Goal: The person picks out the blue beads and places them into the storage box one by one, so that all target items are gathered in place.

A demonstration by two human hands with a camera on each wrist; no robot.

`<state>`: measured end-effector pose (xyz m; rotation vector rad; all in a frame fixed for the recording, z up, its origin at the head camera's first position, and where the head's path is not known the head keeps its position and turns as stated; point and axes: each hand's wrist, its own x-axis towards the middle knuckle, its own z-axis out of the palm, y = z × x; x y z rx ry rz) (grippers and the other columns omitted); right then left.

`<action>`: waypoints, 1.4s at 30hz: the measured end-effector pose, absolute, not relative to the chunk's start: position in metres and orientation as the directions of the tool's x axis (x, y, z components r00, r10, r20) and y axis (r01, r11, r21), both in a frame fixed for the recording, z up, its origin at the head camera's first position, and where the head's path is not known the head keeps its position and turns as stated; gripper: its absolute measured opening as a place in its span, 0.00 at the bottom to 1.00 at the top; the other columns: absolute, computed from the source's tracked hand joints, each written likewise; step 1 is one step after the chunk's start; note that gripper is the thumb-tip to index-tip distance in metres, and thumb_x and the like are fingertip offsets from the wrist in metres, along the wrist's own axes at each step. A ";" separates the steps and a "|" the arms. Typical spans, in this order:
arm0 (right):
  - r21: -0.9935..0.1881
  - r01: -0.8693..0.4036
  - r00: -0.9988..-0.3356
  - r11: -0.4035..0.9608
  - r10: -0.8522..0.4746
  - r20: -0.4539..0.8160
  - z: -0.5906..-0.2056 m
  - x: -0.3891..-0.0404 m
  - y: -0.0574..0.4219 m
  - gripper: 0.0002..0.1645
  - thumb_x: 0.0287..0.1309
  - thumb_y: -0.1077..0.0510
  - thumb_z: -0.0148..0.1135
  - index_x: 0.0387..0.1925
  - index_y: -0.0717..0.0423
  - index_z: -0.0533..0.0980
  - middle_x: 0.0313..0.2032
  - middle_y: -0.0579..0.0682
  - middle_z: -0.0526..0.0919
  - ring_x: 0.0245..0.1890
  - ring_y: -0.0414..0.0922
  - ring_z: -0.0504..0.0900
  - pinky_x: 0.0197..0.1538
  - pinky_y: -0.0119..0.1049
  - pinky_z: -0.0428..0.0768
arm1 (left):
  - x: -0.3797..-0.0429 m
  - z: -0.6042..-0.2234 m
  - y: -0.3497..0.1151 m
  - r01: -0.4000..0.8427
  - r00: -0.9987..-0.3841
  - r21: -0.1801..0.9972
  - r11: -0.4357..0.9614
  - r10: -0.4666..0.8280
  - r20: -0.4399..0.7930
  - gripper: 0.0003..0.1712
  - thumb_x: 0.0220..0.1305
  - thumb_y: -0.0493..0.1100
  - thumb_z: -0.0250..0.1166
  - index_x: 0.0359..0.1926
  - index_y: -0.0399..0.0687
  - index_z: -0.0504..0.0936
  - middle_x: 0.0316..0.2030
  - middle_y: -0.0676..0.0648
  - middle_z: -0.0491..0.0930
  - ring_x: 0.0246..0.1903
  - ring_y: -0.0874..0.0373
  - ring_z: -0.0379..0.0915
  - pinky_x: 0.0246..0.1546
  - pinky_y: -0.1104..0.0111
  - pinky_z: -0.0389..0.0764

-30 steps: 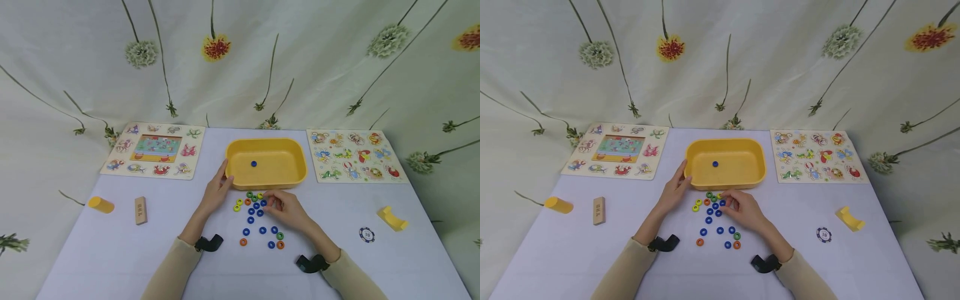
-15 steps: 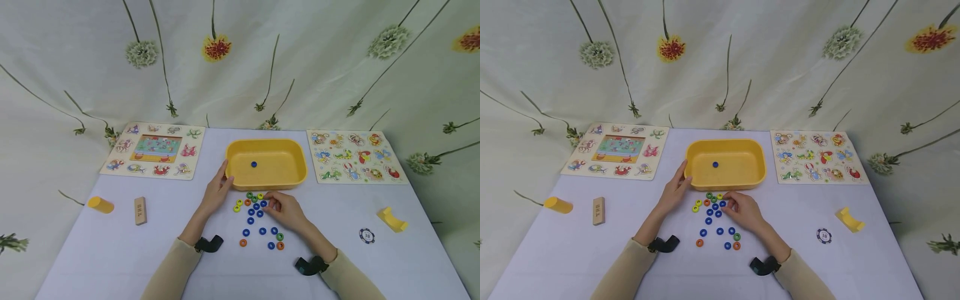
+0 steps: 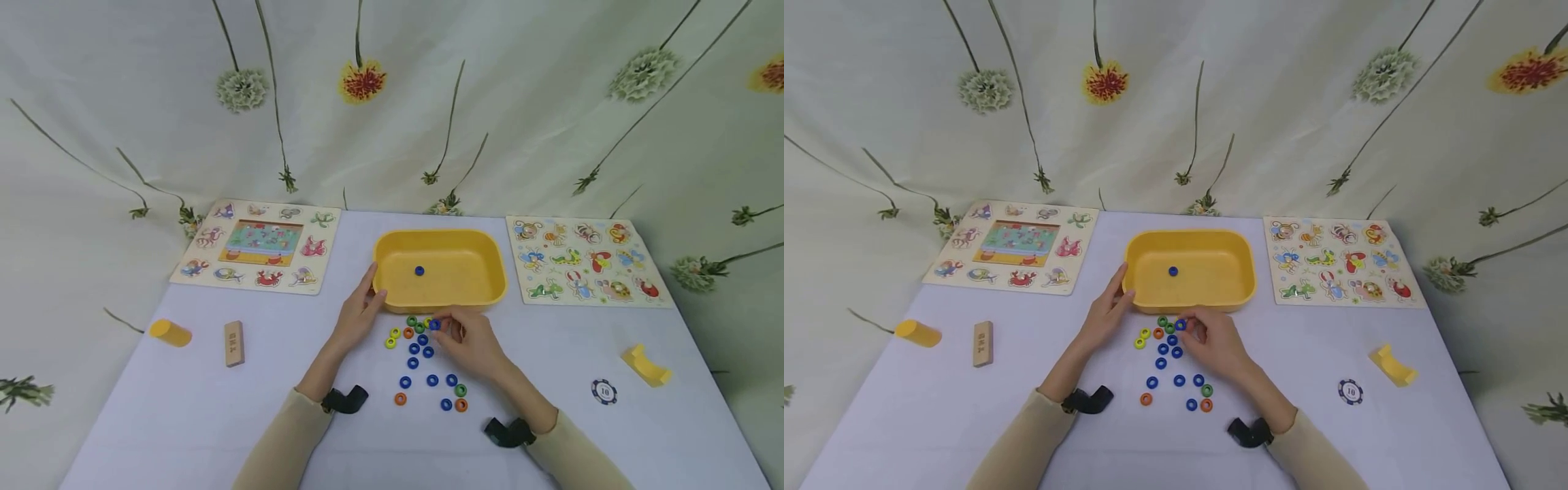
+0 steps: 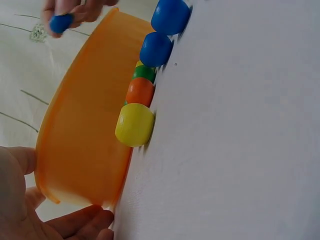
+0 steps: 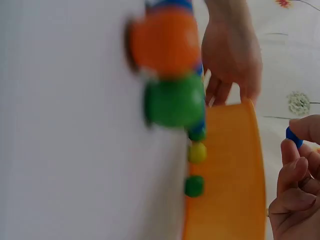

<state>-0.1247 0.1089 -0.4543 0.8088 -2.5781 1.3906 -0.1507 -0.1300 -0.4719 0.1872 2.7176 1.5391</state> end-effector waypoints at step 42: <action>-0.759 -0.467 -0.871 0.454 -0.385 0.306 -0.441 -0.118 0.128 0.14 0.49 0.53 0.64 0.38 0.54 0.76 0.24 0.40 0.75 0.18 0.37 0.65 0.20 0.27 0.64 | -0.151 -0.475 -0.129 0.127 -0.989 0.856 0.501 0.132 0.070 0.33 0.65 0.56 0.46 0.68 0.67 0.43 0.66 0.50 0.55 0.55 0.54 0.60 0.54 0.55 0.65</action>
